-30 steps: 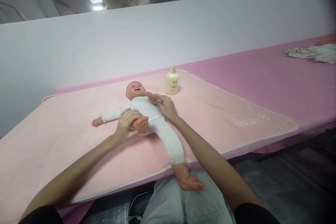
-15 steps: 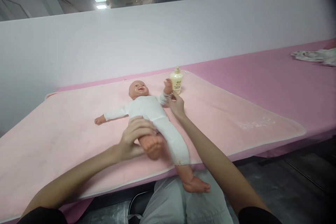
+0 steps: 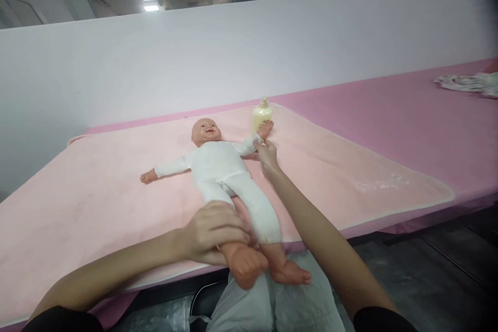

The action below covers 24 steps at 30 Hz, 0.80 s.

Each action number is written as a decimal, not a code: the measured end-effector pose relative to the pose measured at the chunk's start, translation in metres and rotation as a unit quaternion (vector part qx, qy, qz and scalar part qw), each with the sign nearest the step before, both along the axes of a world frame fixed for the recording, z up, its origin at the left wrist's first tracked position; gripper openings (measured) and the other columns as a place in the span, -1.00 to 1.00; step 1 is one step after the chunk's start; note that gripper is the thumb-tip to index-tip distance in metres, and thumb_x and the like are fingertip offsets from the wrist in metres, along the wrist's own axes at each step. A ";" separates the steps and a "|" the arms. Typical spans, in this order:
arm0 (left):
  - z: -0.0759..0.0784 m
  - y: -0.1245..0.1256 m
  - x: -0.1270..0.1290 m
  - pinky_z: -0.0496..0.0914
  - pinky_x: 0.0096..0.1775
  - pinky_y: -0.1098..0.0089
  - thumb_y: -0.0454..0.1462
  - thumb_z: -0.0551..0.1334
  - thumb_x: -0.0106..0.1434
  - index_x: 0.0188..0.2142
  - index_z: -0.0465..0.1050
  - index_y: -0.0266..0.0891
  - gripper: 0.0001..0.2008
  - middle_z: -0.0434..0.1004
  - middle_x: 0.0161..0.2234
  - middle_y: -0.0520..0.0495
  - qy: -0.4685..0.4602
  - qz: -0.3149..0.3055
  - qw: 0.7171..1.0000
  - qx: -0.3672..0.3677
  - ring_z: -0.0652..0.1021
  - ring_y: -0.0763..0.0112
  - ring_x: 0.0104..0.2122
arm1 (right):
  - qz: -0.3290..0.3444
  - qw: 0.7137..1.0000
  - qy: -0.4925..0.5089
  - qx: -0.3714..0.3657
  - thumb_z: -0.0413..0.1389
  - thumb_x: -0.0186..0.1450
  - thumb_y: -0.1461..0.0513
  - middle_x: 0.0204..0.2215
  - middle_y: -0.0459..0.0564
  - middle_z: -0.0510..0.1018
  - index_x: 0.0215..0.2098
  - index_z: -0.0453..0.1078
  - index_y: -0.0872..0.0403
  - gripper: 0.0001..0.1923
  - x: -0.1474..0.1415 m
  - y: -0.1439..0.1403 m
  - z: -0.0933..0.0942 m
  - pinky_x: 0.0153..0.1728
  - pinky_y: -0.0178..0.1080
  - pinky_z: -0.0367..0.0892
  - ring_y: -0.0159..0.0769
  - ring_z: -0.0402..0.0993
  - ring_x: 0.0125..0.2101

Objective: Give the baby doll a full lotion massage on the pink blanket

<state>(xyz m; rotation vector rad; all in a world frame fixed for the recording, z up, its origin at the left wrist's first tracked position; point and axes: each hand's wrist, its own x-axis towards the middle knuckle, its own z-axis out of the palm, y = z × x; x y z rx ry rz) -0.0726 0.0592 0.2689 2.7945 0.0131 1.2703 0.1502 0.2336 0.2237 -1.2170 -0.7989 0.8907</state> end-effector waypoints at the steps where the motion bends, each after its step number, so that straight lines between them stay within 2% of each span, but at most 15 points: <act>1: -0.005 -0.005 0.003 0.38 -0.04 0.30 -0.15 0.10 0.32 -0.14 0.39 -0.26 -0.75 0.60 -0.26 -0.14 0.030 -0.015 0.999 0.000 0.56 0.32 -0.18 | -0.001 0.998 0.055 -0.033 0.10 0.17 0.23 -0.32 0.01 0.51 -0.20 0.34 0.11 -0.78 0.001 0.001 0.000 -0.45 -0.29 0.42 -0.32 0.46 -0.39; 4: -0.011 -0.009 0.008 0.37 -0.02 0.31 -0.17 0.04 0.36 -0.13 0.40 -0.27 -0.73 0.61 -0.23 -0.15 0.086 -0.046 0.995 0.001 0.56 0.33 -0.17 | -0.003 0.984 0.156 -0.089 0.08 0.20 0.26 -0.23 0.05 0.51 -0.19 0.30 0.09 -0.80 0.004 0.004 -0.001 -0.42 -0.28 0.46 -0.34 0.49 -0.35; 6: -0.002 -0.004 0.005 0.38 -0.01 0.30 -0.17 0.10 0.33 -0.11 0.39 -0.29 -0.75 0.60 -0.23 -0.17 0.074 -0.052 0.996 -0.012 0.56 0.32 -0.16 | -0.007 0.990 0.127 -0.064 0.08 0.19 0.23 -0.23 0.04 0.51 -0.17 0.31 0.08 -0.77 0.004 0.004 -0.002 -0.39 -0.25 0.47 -0.33 0.49 -0.33; 8: 0.013 0.006 -0.001 0.39 0.01 0.25 -0.18 0.20 0.27 -0.08 0.37 -0.28 -0.72 0.59 -0.22 -0.19 0.029 -0.031 0.999 -0.032 0.56 0.29 -0.13 | -0.009 1.000 0.016 0.009 0.09 0.18 0.18 -0.26 0.01 0.52 -0.14 0.34 0.08 -0.72 0.001 0.001 -0.002 -0.33 -0.21 0.46 -0.30 0.47 -0.32; 10: 0.022 0.023 -0.011 0.38 0.03 0.19 -0.17 0.30 0.19 -0.07 0.37 -0.24 -0.65 0.57 -0.19 -0.18 -0.029 0.019 0.998 -0.053 0.55 0.26 -0.11 | 0.017 0.985 -0.137 0.101 0.09 0.17 0.17 -0.25 0.01 0.53 -0.09 0.38 0.08 -0.66 -0.005 -0.004 0.000 -0.22 -0.18 0.42 -0.27 0.45 -0.28; 13: 0.017 0.055 -0.026 0.33 0.08 0.09 -0.18 0.36 0.10 -0.04 0.37 -0.21 -0.57 0.54 -0.13 -0.17 -0.088 0.140 0.983 -0.079 0.52 0.19 -0.05 | 0.091 0.912 -0.353 0.187 0.03 0.19 0.25 -0.16 0.06 0.52 0.01 0.40 0.05 -0.59 -0.016 -0.016 0.004 -0.06 -0.10 0.33 -0.20 0.39 -0.17; 15: 0.007 0.072 -0.032 0.29 0.11 0.04 -0.17 0.34 0.13 -0.04 0.38 -0.20 -0.59 0.53 -0.12 -0.17 -0.073 0.209 0.971 -0.092 0.49 0.15 0.00 | 0.110 0.878 -0.423 0.194 0.00 0.19 0.29 -0.13 0.09 0.51 0.03 0.41 0.04 -0.56 -0.020 -0.021 0.007 -0.01 -0.05 0.28 -0.16 0.36 -0.13; 16: 0.003 0.077 -0.034 0.29 0.10 0.03 -0.16 0.32 0.14 -0.04 0.38 -0.19 -0.60 0.54 -0.12 -0.16 -0.064 0.234 0.965 -0.095 0.49 0.14 0.01 | 0.109 0.879 -0.422 0.193 0.00 0.19 0.29 -0.12 0.09 0.51 0.04 0.41 0.05 -0.56 -0.021 -0.022 0.008 -0.01 -0.05 0.29 -0.16 0.36 -0.12; 17: 0.000 0.079 -0.034 0.30 0.09 0.03 -0.15 0.31 0.15 -0.05 0.38 -0.19 -0.61 0.54 -0.13 -0.16 -0.060 0.249 0.962 -0.094 0.49 0.13 0.00 | 0.104 0.892 -0.397 0.190 0.01 0.19 0.28 -0.10 0.08 0.51 0.05 0.39 0.05 -0.55 -0.020 -0.021 0.008 -0.03 -0.07 0.30 -0.18 0.37 -0.13; 19: 0.002 0.074 -0.032 0.35 0.04 0.07 -0.14 0.32 0.13 -0.07 0.39 -0.20 -0.62 0.56 -0.17 -0.16 -0.071 0.240 0.965 -0.075 0.53 0.16 -0.06 | 0.085 0.934 -0.300 0.172 0.04 0.19 0.23 -0.13 0.05 0.52 0.05 0.36 0.06 -0.56 -0.016 -0.016 0.006 -0.10 -0.13 0.36 -0.23 0.41 -0.18; 22: 0.010 0.048 -0.021 0.44 -0.08 0.20 -0.11 0.33 0.12 -0.12 0.40 -0.21 -0.62 0.58 -0.27 -0.12 -0.079 0.128 0.989 -0.008 0.58 0.25 -0.22 | 0.025 0.986 -0.134 0.095 0.09 0.17 0.16 -0.24 0.02 0.54 -0.03 0.35 0.11 -0.60 -0.007 -0.004 0.000 -0.21 -0.19 0.43 -0.28 0.46 -0.28; 24: 0.011 0.028 -0.013 0.46 -0.12 0.28 -0.06 0.28 0.16 -0.13 0.40 -0.22 -0.64 0.59 -0.32 -0.10 -0.041 0.039 0.998 0.036 0.58 0.31 -0.26 | 0.001 0.999 -0.031 0.029 0.09 0.17 0.17 -0.25 0.04 0.53 -0.12 0.35 0.13 -0.67 -0.001 0.002 -0.002 -0.28 -0.19 0.47 -0.27 0.48 -0.29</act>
